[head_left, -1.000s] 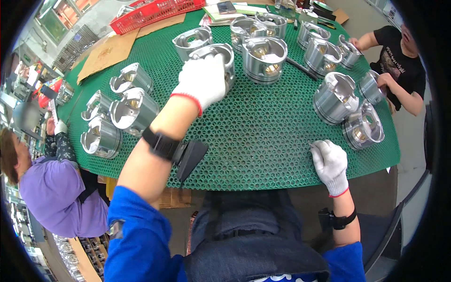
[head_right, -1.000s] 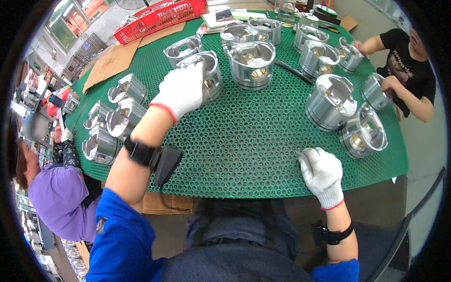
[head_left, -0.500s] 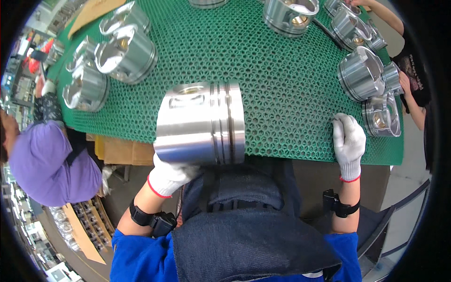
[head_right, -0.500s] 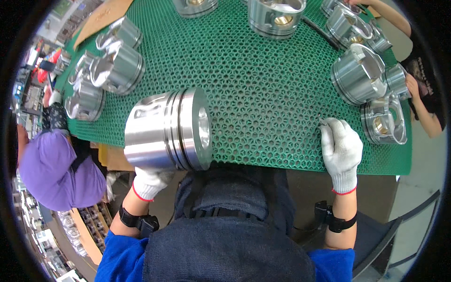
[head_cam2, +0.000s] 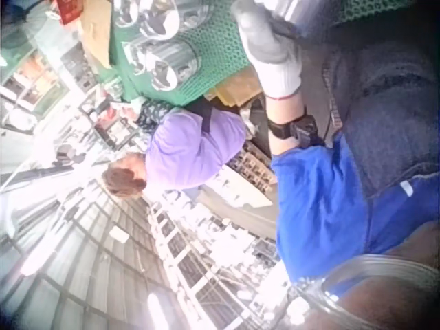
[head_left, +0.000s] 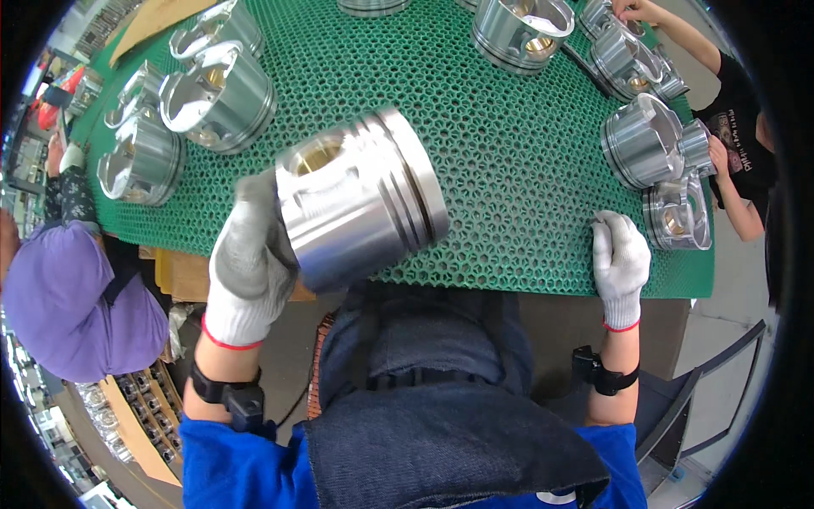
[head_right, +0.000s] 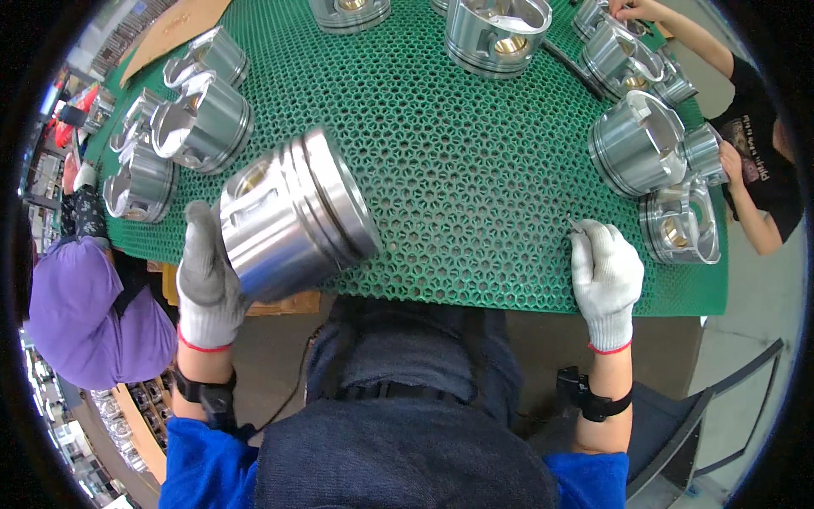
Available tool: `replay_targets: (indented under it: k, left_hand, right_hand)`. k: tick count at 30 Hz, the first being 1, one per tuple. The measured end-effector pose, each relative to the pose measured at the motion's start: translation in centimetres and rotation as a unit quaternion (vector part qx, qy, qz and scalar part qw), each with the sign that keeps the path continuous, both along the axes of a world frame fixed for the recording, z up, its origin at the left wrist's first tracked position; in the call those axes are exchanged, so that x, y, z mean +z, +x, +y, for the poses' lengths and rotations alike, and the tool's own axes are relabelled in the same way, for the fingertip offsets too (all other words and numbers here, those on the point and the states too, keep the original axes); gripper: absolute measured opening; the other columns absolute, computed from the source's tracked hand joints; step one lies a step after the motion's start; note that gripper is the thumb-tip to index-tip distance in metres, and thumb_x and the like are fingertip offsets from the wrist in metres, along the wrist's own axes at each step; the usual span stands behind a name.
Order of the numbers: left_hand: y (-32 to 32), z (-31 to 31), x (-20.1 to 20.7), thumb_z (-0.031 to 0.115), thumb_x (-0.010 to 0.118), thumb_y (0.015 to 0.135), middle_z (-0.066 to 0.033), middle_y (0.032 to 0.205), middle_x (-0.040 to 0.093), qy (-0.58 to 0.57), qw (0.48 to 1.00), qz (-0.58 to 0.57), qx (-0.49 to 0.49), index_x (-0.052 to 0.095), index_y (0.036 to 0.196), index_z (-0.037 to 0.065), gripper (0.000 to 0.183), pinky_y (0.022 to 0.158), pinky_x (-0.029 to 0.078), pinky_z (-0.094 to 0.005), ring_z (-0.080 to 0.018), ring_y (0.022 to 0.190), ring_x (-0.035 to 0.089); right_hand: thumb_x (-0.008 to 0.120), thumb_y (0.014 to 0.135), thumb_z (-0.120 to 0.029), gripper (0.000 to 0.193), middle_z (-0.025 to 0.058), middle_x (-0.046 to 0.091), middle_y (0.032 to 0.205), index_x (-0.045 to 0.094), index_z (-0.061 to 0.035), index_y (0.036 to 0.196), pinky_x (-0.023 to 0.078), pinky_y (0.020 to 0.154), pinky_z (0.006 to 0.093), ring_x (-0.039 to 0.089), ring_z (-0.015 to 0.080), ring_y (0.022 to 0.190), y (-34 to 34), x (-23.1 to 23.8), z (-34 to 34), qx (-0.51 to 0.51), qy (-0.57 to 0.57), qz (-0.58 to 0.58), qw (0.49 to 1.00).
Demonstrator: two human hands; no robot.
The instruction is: Manually assemble and inspect metal engine pistons at a factory workbench.
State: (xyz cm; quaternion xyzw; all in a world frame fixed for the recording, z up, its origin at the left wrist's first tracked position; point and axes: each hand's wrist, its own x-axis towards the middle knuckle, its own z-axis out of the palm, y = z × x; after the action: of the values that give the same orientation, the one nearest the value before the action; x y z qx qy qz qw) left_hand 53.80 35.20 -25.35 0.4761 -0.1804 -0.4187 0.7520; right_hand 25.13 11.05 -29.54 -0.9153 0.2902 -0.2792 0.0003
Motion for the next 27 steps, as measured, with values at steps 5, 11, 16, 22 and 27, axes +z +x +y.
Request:
replay_targets:
  k: [5, 11, 16, 22, 27]
  left_hand:
    - [0.4, 0.8, -4.3, 0.059, 0.058, 0.086, -0.0223, 0.123, 0.056, 0.052, 0.934, -0.329, 0.131, 0.036, 0.133, -0.006, 0.084, 0.097, 0.044, -0.0387, -0.0278, 0.111, 0.057]
    - [1.3, -2.8, -1.8, 0.012, 0.074, 0.072, -0.0169, 0.084, 0.059, 0.147, 0.611, -0.756, 0.185, 0.054, 0.106, -0.003, 0.042, 0.075, 0.047, -0.0412, -0.0356, 0.081, 0.058]
    - [0.7, -2.6, 2.3, 0.008, 0.068, 0.062, -0.0121, 0.101, 0.063, 0.070, 0.511, -0.856, 0.046, 0.062, 0.109, 0.007, 0.047, 0.092, 0.045, -0.0433, -0.0318, 0.096, 0.060]
    - [4.4, -5.4, -2.9, 0.024, 0.072, 0.077, -0.0156, 0.125, 0.058, 0.137, 0.840, -0.522, -0.063, 0.056, 0.122, 0.003, 0.052, 0.098, 0.045, -0.0382, -0.0306, 0.112, 0.058]
    - [-5.0, -9.0, 5.2, 0.014, 0.064, 0.074, -0.0106, 0.117, 0.061, 0.012, 0.506, -0.860, -0.069, 0.060, 0.111, 0.008, 0.037, 0.095, 0.046, -0.0429, -0.0320, 0.109, 0.058]
  right_hand:
    - [0.065, 0.084, -0.011, 0.012, 0.0106, 0.064, 0.082, 0.064, -0.0074, 0.095, 0.048, 0.062, 0.0372, 0.062, 0.0295, 0.069, 0.1, 0.1, -0.2, 0.008, 0.003, -0.003, 1.000]
    - [0.066, 0.083, -0.013, 0.013, 0.0101, 0.062, 0.079, 0.064, -0.0081, 0.095, 0.048, 0.062, 0.0377, 0.061, 0.0301, 0.068, -0.2, 0.2, -0.1, -0.018, 0.002, 0.012, 1.000]
    - [0.066, 0.080, -0.010, 0.009, 0.0087, 0.061, 0.077, 0.067, -0.0087, 0.089, 0.047, 0.063, 0.0362, 0.060, 0.0279, 0.068, -0.6, 1.6, 1.9, 0.006, 0.025, -0.036, 0.999]
    - [0.059, 0.081, -0.014, 0.014, 0.0126, 0.065, 0.075, 0.068, -0.0044, 0.085, 0.051, 0.066, 0.0356, 0.065, 0.0287, 0.070, -1.2, 3.9, 6.2, 0.131, 0.289, -0.081, 0.945]
    - [0.059, 0.086, -0.020, 0.018, 0.0126, 0.068, 0.082, 0.069, -0.0053, 0.088, 0.053, 0.070, 0.0364, 0.066, 0.0292, 0.076, -0.2, 4.5, 6.2, 0.153, 0.419, -0.107, 0.889]
